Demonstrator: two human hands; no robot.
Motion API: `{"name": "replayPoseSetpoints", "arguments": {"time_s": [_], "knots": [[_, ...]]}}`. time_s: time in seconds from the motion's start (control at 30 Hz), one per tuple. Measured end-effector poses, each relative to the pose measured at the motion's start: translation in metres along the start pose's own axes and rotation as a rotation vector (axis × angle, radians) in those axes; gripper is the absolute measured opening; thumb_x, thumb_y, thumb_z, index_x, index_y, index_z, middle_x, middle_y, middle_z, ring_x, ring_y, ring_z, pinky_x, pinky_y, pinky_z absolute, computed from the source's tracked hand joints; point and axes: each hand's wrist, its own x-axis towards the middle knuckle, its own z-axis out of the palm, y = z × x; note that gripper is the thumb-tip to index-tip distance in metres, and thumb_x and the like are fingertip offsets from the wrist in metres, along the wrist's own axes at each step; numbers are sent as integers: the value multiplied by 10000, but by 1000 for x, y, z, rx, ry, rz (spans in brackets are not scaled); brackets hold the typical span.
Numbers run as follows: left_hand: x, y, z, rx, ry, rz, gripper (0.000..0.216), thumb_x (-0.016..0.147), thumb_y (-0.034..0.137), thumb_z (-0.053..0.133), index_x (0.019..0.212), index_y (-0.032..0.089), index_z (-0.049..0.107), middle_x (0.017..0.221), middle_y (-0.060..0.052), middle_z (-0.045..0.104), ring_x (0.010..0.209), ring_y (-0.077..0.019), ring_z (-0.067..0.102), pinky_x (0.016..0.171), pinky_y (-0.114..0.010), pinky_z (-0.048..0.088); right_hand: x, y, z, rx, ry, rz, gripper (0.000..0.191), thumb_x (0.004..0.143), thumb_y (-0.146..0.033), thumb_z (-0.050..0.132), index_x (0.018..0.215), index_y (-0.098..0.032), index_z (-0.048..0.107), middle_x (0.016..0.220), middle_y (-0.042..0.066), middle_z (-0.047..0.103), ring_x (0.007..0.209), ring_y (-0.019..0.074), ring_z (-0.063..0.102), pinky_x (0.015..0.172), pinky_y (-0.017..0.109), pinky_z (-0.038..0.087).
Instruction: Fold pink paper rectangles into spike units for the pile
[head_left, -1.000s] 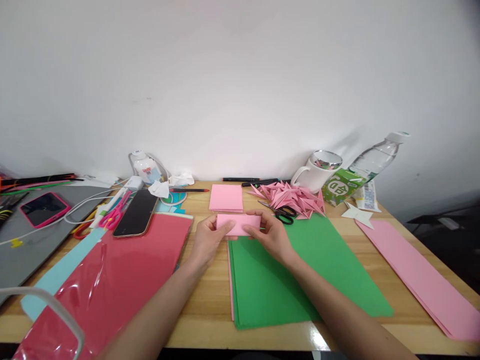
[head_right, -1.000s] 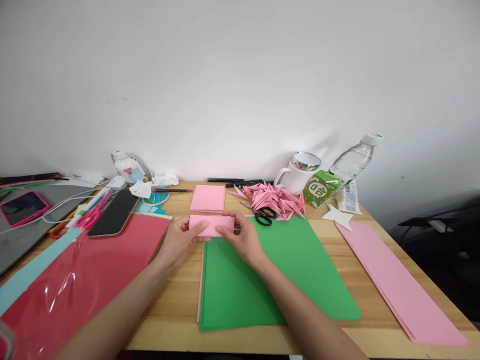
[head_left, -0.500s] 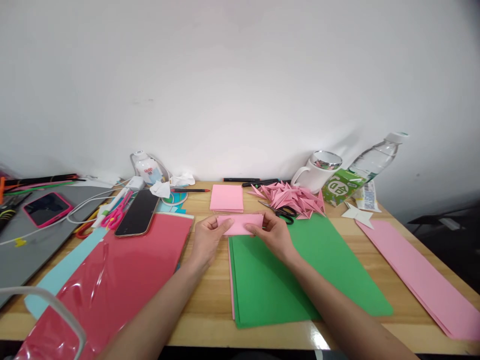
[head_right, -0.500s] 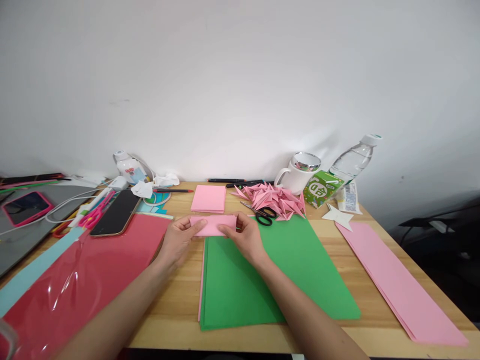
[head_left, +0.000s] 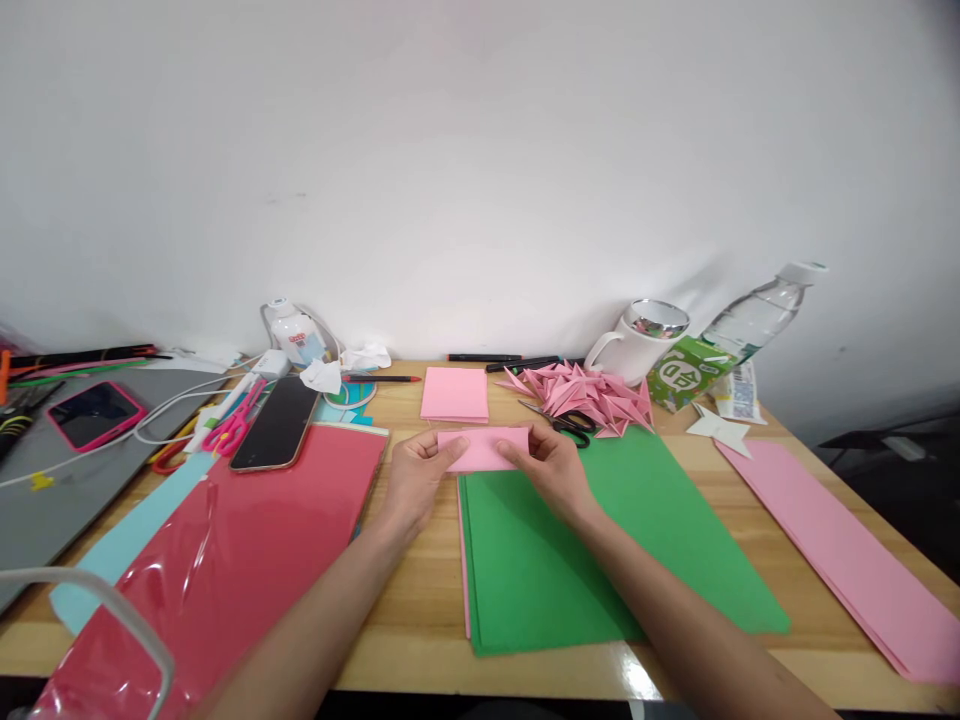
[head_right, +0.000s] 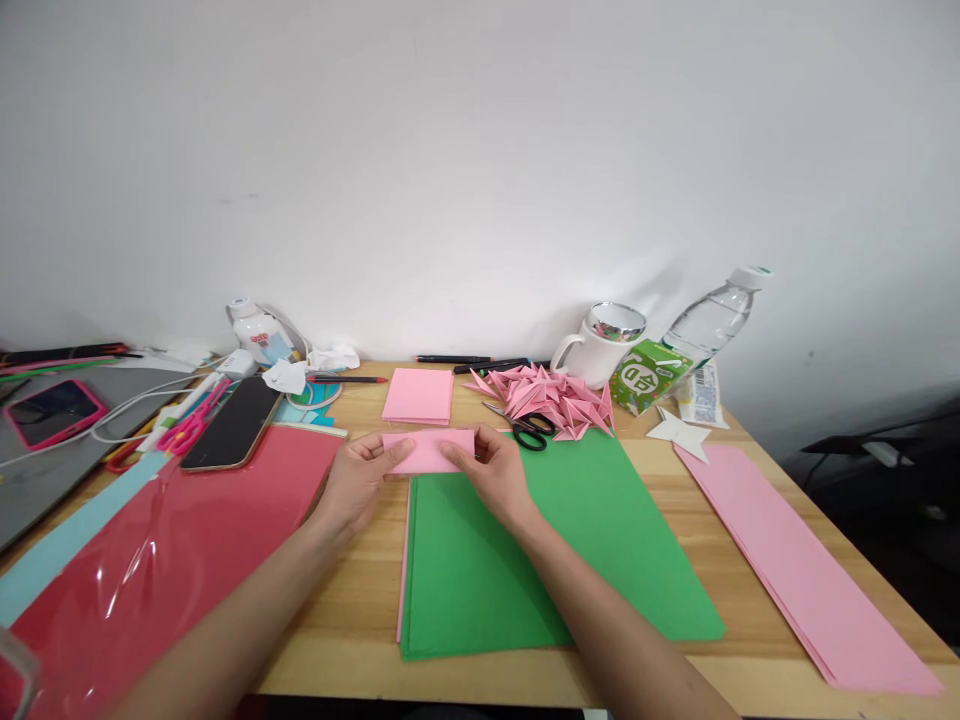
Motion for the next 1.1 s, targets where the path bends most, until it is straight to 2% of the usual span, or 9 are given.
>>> {"name": "replayPoseSetpoints", "arguments": {"time_s": [0.13,0.37,0.53,1.1], "knots": [[0,0,0,36,5,0,307,544,349,806,763,151,722,704,-25,703,650,-153,608,677,-273,463,0,-3,1,6,53,11,301,632,-427,722,744,-161,638,714,7,619,641,127,523,595,244,408],[-1,2,1,5,27,14,281,572,322,792,779,141,731,738,-42,717,654,-138,607,685,-253,463,0,-5,2,19,102,48,314,601,-427,738,701,-153,620,618,-22,563,549,96,454,514,220,344],[-2,4,1,26,49,12,296,557,333,797,770,137,734,731,-51,720,641,-146,610,665,-259,468,-1,-7,2,15,108,51,322,583,-426,747,699,-155,618,621,-21,564,552,99,452,515,224,347],[-4,6,2,28,11,1,312,564,330,795,799,135,733,751,-60,725,707,-179,646,746,-296,474,-2,-8,3,-14,119,52,340,590,-461,736,698,-161,619,628,-15,567,563,107,453,525,234,361]]}}
